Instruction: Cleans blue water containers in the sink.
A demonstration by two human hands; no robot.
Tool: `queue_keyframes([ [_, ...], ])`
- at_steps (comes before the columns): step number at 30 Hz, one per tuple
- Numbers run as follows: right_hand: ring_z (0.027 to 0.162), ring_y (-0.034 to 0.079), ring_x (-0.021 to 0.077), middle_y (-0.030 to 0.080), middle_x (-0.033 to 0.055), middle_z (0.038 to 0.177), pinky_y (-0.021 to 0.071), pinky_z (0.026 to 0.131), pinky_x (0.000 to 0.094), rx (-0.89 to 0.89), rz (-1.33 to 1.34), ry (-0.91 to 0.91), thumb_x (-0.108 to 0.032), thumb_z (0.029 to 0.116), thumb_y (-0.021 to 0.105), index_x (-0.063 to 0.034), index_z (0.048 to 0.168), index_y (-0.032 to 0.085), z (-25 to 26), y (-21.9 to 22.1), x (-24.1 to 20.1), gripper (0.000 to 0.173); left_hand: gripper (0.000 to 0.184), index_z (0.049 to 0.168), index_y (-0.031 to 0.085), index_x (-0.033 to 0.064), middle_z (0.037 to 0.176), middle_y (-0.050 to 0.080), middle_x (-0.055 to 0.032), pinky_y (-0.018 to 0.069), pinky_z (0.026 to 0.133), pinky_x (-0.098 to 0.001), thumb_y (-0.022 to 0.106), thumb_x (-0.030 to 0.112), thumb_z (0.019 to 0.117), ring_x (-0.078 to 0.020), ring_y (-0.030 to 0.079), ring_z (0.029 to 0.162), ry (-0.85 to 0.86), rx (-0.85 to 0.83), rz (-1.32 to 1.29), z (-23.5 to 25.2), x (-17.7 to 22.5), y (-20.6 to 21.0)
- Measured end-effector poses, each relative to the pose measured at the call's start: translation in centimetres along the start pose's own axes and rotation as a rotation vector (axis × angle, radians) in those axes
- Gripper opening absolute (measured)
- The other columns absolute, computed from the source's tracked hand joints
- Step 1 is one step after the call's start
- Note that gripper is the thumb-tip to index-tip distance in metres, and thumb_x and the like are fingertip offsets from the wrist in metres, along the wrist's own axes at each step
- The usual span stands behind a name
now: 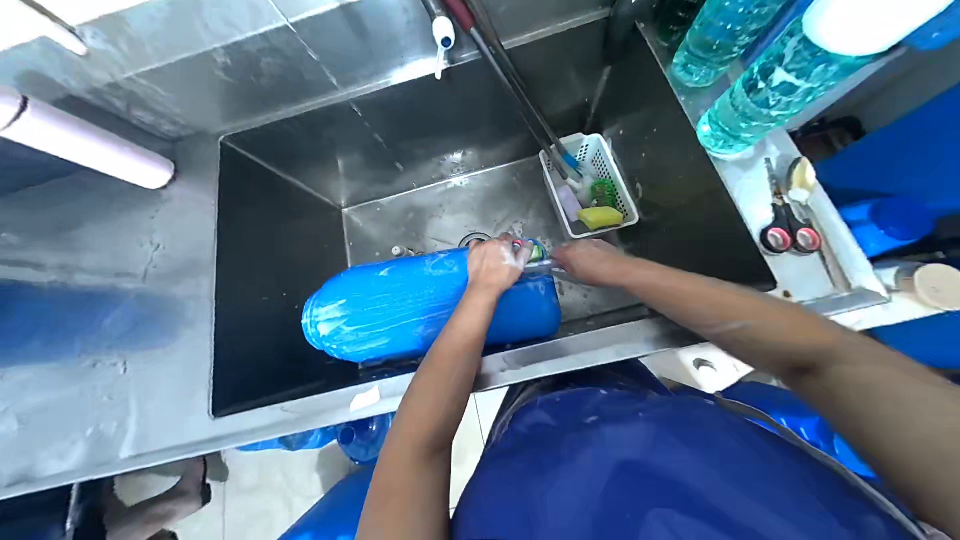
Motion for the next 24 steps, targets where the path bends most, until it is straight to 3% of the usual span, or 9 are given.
queue_keyframes([
  [5,0.108,0.066,0.0535,0.070,0.0290,0.116,0.0485,0.091,0.0723,0.099,-0.022,0.092,-0.013,0.1083,0.049,-0.0127,0.140,0.062,-1.4,-3.3,7.0,0.034,0.049,0.115,0.070,0.0004,0.109,0.073,-0.0210,0.0409,0.109,-0.0547,0.047,0.043,0.1082,-0.0355,0.068,0.111,-0.053,0.085,-0.013,-0.7,-0.9,-0.6],
  [8,0.108,0.067,0.0505,0.072,0.0263,0.112,0.0476,0.091,0.0714,0.008,-0.123,0.015,-0.022,0.1084,0.052,-0.0114,0.129,0.070,-1.7,-6.1,3.0,0.029,0.044,0.129,0.066,0.0043,0.123,0.070,-0.0203,0.0373,0.111,-0.0580,0.042,0.036,0.1107,-0.0365,0.065,0.118,-0.001,0.074,-0.029,-0.9,-0.4,-0.4],
  [11,0.108,0.067,0.0474,0.073,0.0237,0.109,0.0477,0.092,0.0696,-0.112,-0.236,-0.230,-0.019,0.1070,0.054,-0.0077,0.118,0.074,2.0,-4.2,-2.5,0.025,0.040,0.132,0.063,0.0052,0.114,0.073,-0.0198,0.0328,0.114,-0.0592,0.044,0.033,0.1098,-0.0364,0.067,0.114,-0.093,0.025,-0.075,-0.8,0.1,0.3],
  [13,0.105,0.068,0.0456,0.073,0.0231,0.105,0.0495,0.092,0.0697,-0.076,-0.203,-0.291,-0.014,0.1029,0.061,-0.0050,0.112,0.075,3.8,-5.4,0.4,0.019,0.043,0.139,0.058,0.0084,0.120,0.072,-0.0171,0.0287,0.119,-0.0582,0.046,0.036,0.1080,-0.0340,0.064,0.120,-0.176,-0.025,-0.104,-0.7,0.6,0.8],
  [15,0.116,0.063,0.0486,0.068,0.0287,0.120,0.0450,0.100,0.0686,-0.120,-0.076,-0.200,-0.015,0.1075,0.053,-0.0027,0.128,0.068,3.9,-8.1,4.9,0.028,0.047,0.147,0.056,0.0112,0.129,0.070,-0.0158,0.0244,0.122,-0.0558,0.044,0.035,0.1072,-0.0316,0.061,0.128,-0.170,-0.015,-0.151,-1.1,0.5,1.2],
  [17,0.121,0.059,0.0531,0.064,0.0348,0.127,0.0416,0.104,0.0707,-0.175,-0.020,-0.233,-0.013,0.1082,0.051,0.0021,0.132,0.064,4.4,-10.0,5.8,0.031,0.046,0.144,0.058,0.0086,0.125,0.072,-0.0177,0.0252,0.122,-0.0555,0.047,0.032,0.1062,-0.0331,0.063,0.125,-0.127,0.059,-0.192,-1.0,0.7,1.0],
  [20,0.119,0.063,0.0505,0.068,0.0323,0.121,0.0424,0.107,0.0656,-0.230,-0.136,-0.425,-0.003,0.1033,0.056,0.0060,0.118,0.073,5.4,-5.9,-0.1,0.024,0.042,0.139,0.061,0.0056,0.114,0.074,-0.0192,0.0279,0.120,-0.0548,0.050,0.030,0.1066,-0.0343,0.066,0.116,-0.091,0.107,-0.225,-1.1,0.7,0.2],
  [22,0.115,0.064,0.0514,0.069,0.0333,0.116,0.0425,0.107,0.0658,-0.204,-0.125,-0.550,0.000,0.1013,0.057,0.0088,0.112,0.074,8.6,-4.9,-0.8,0.021,0.042,0.139,0.062,0.0049,0.111,0.075,-0.0195,0.0292,0.119,-0.0542,0.049,0.030,0.1070,-0.0349,0.067,0.113,-0.085,0.130,-0.229,-1.1,0.3,0.1],
  [24,0.120,0.061,0.0531,0.065,0.0369,0.122,0.0407,0.109,0.0658,-0.161,-0.164,-0.492,-0.003,0.1046,0.052,0.0133,0.118,0.068,11.1,-7.5,0.5,0.027,0.042,0.137,0.062,0.0039,0.109,0.075,-0.0194,0.0304,0.118,-0.0532,0.049,0.031,0.1072,-0.0346,0.068,0.111,-0.089,0.157,-0.208,-1.1,-0.6,-0.3],
])
Point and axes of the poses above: each hand's wrist, its own z-axis towards the middle knuckle, its own y-axis out of the palm, x = y × z, the point moved 10 cm from there along z, towards the middle knuckle
